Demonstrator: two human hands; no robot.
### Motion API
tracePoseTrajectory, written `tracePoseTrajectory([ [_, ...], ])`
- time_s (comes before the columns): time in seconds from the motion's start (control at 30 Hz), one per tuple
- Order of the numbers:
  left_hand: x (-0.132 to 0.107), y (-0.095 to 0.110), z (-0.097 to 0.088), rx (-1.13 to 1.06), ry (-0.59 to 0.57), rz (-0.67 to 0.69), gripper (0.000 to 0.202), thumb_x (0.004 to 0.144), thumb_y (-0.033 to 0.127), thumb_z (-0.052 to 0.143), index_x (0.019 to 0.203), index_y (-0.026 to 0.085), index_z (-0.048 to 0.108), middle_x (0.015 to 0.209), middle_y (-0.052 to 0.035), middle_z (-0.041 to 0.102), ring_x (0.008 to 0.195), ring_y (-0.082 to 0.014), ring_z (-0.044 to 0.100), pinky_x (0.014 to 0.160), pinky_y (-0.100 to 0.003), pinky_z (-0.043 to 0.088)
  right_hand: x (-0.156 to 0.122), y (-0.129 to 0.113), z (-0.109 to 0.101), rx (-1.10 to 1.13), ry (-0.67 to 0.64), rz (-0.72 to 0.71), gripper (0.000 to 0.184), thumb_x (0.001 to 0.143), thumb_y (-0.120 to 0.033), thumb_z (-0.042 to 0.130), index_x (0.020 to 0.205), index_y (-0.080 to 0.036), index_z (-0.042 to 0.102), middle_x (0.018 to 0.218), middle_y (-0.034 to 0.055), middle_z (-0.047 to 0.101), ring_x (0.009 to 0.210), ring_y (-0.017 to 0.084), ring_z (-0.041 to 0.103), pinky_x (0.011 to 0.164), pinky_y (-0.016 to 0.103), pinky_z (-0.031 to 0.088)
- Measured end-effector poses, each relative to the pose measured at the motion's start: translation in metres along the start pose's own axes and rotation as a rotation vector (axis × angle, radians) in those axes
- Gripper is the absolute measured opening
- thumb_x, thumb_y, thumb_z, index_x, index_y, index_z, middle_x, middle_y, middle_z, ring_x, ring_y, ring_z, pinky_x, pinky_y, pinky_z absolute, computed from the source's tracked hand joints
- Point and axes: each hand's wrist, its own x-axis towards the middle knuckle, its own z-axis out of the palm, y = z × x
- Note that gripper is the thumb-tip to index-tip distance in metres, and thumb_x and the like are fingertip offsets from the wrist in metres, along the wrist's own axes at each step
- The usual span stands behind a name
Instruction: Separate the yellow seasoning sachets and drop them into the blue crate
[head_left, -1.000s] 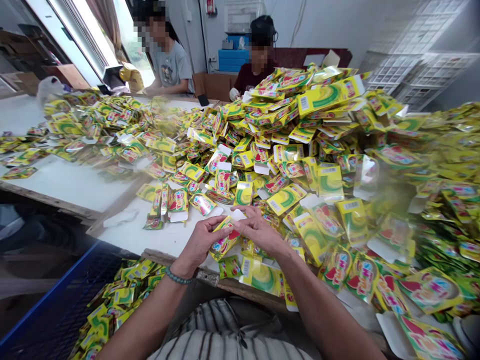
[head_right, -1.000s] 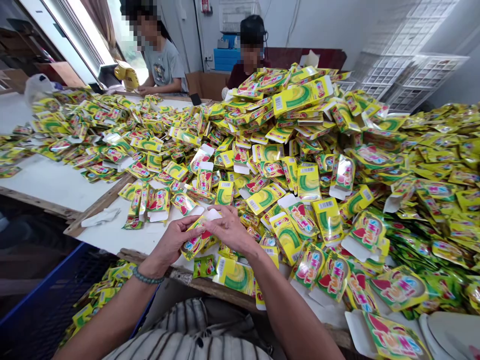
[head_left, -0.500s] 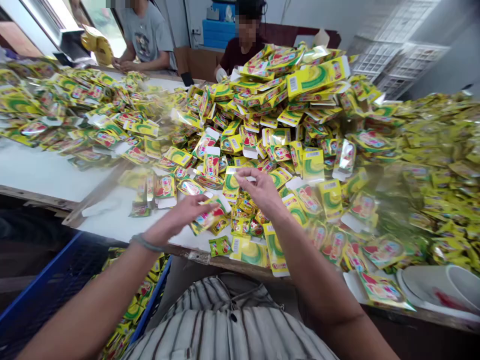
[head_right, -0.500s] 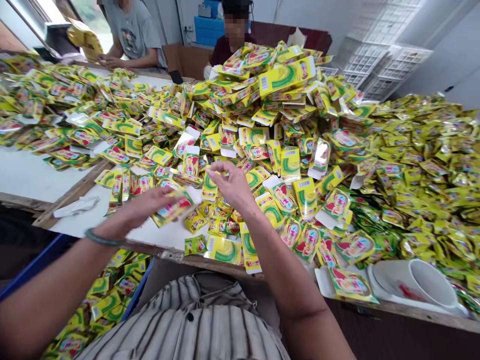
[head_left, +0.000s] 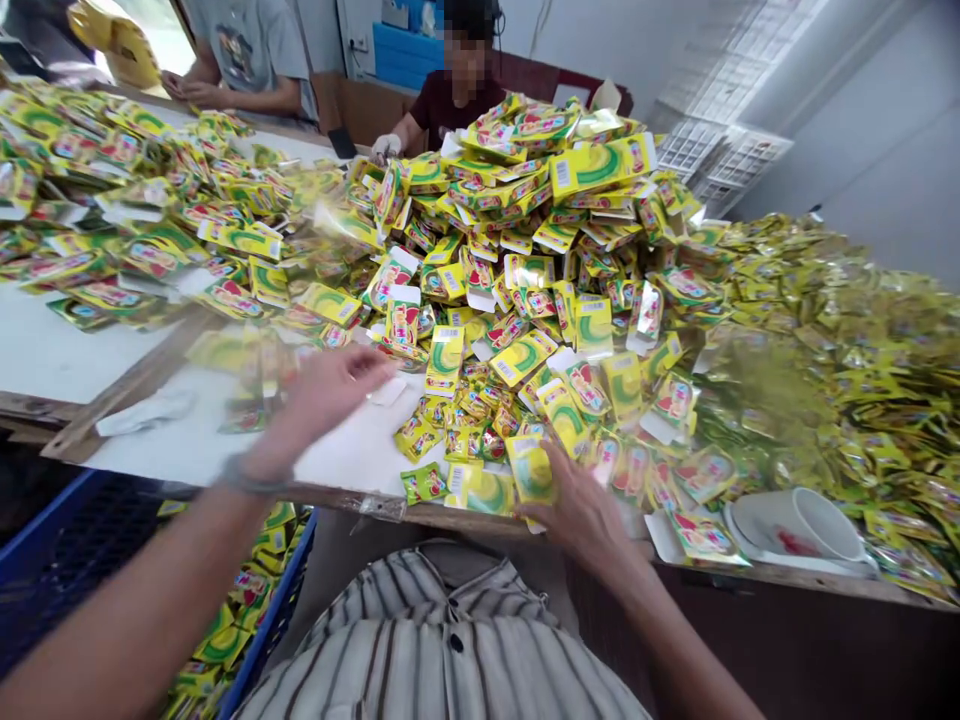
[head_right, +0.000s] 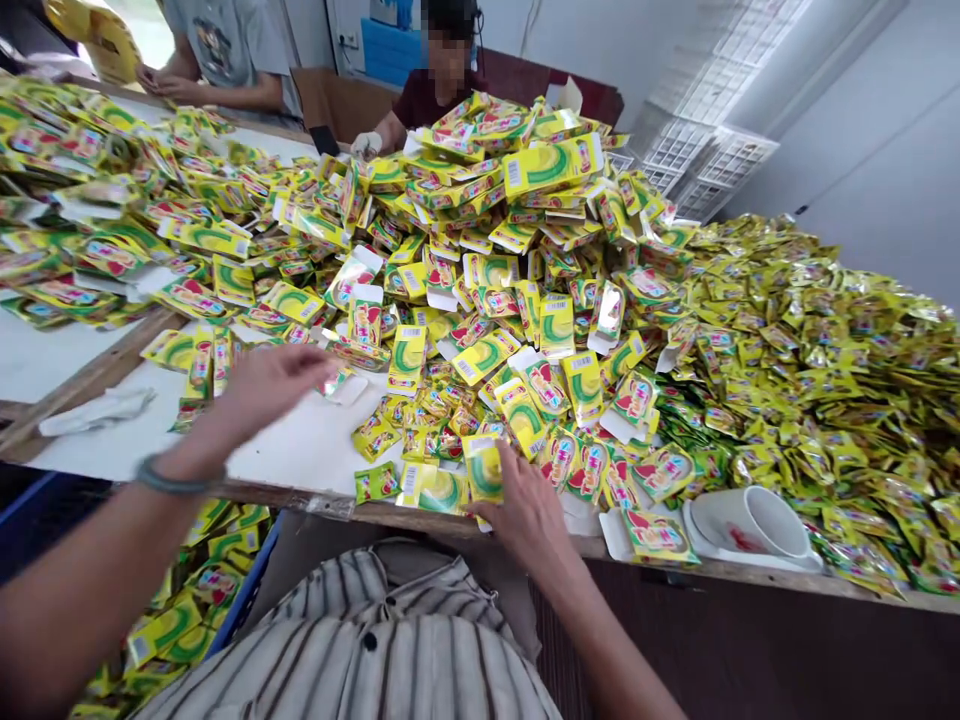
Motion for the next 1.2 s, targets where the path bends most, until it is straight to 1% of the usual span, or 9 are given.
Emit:
tracePoseTrajectory([
  [0.1,-0.036,-0.001,0.062,-0.136,-0.179,-0.064,0.037,0.073,0.052,0.061,0.076,0.017,0.07,0.073,-0.004,0.07,0.069,-0.0191,0.063,0.063,-0.028,0.045,-0.005,-0.005,0.017,0.204,0.13,0.0,0.071,0.08,-0.032,0.063,0.142,-0.015,0.033,0.129,0.017,0.055,0.113,0.03,0.056,0.09,0.041,0.048],
  [0.2,-0.046,0.001,0.081,-0.19,-0.206,-0.095,0.043,0.074,0.056,0.062,0.086,0.016,0.07,0.077,-0.0054,0.07,0.07,-0.0194,0.063,0.063,-0.027,0.046,0.018,-0.017,0.012,0.39,0.269,0.013,0.052,0.083,-0.034,0.058,0.131,-0.018,0.045,0.123,0.014,0.06,0.107,0.028,0.06,0.083,0.038,0.05],
  [0.33,-0.039,0.005,0.078,-0.429,-0.153,-0.071,0.072,0.067,0.051,0.074,0.127,0.019,0.055,0.107,-0.0081,0.068,0.081,-0.0179,0.064,0.068,-0.028,0.05,0.069,-0.048,-0.006,0.559,0.146,-0.148,0.036,0.083,-0.037,0.063,0.113,-0.02,0.059,0.108,0.0081,0.067,0.096,0.025,0.063,0.083,0.036,0.047],
  [0.47,-0.035,-0.001,0.068,-0.767,-0.126,-0.186,0.063,0.061,0.046,0.08,0.11,0.013,0.059,0.102,-0.009,0.069,0.078,-0.017,0.064,0.063,-0.025,0.052,0.098,-0.066,-0.016,0.585,-0.085,-0.331,0.047,0.086,-0.035,0.062,0.129,-0.02,0.052,0.117,0.0081,0.064,0.101,0.023,0.059,0.085,0.035,0.045],
  [0.6,-0.041,-0.023,0.049,-0.766,0.076,-0.347,0.076,0.053,0.038,0.085,0.118,0.015,0.052,0.082,-0.0024,0.069,0.056,-0.012,0.06,0.053,-0.023,0.049,0.093,-0.046,-0.006,0.143,-0.11,-0.496,0.062,0.076,-0.012,0.067,0.135,-0.02,0.05,0.123,0.0103,0.06,0.116,0.03,0.047,0.093,0.043,0.036],
  [0.8,-0.043,-0.037,0.04,-0.835,0.133,-0.307,0.061,0.06,0.037,0.08,0.11,0.018,0.05,0.086,-0.0015,0.068,0.068,-0.0153,0.067,0.067,-0.028,0.054,0.108,-0.027,0.014,0.096,0.069,-0.483,0.007,0.077,-0.012,0.064,0.079,-0.017,0.069,0.085,0.0076,0.062,0.092,0.025,0.051,0.081,0.038,0.036],
  [0.97,-0.047,-0.05,0.036,-0.587,0.089,-0.067,0.038,0.065,0.032,0.073,0.099,0.017,0.062,0.122,-0.0106,0.062,0.115,-0.0247,0.058,0.101,-0.038,0.045,0.144,-0.056,0.01,0.623,0.319,-0.332,0.018,0.084,-0.036,0.063,0.083,-0.018,0.064,0.08,0.0031,0.058,0.072,0.016,0.053,0.067,0.029,0.04],
  [1.1,-0.057,-0.071,0.026,-0.143,0.003,0.033,0.043,0.075,0.027,0.052,0.115,0.018,0.065,0.141,-0.0111,0.049,0.132,-0.0275,0.043,0.106,-0.045,0.041,0.157,-0.072,0.026,0.836,0.285,-0.194,0.03,0.08,-0.049,0.064,0.078,-0.019,0.059,0.06,-0.0034,0.047,0.058,0.014,0.043,0.057,0.026,0.035],
  [1.2,-0.059,-0.068,0.025,0.139,0.135,0.068,0.044,0.082,0.027,0.047,0.121,0.019,0.063,0.133,-0.0109,0.056,0.126,-0.0269,0.049,0.106,-0.045,0.039,0.158,-0.07,0.042,0.957,0.194,-0.144,0.031,0.08,-0.051,0.061,0.08,-0.02,0.057,0.059,-0.0038,0.048,0.056,0.013,0.042,0.053,0.025,0.033],
])
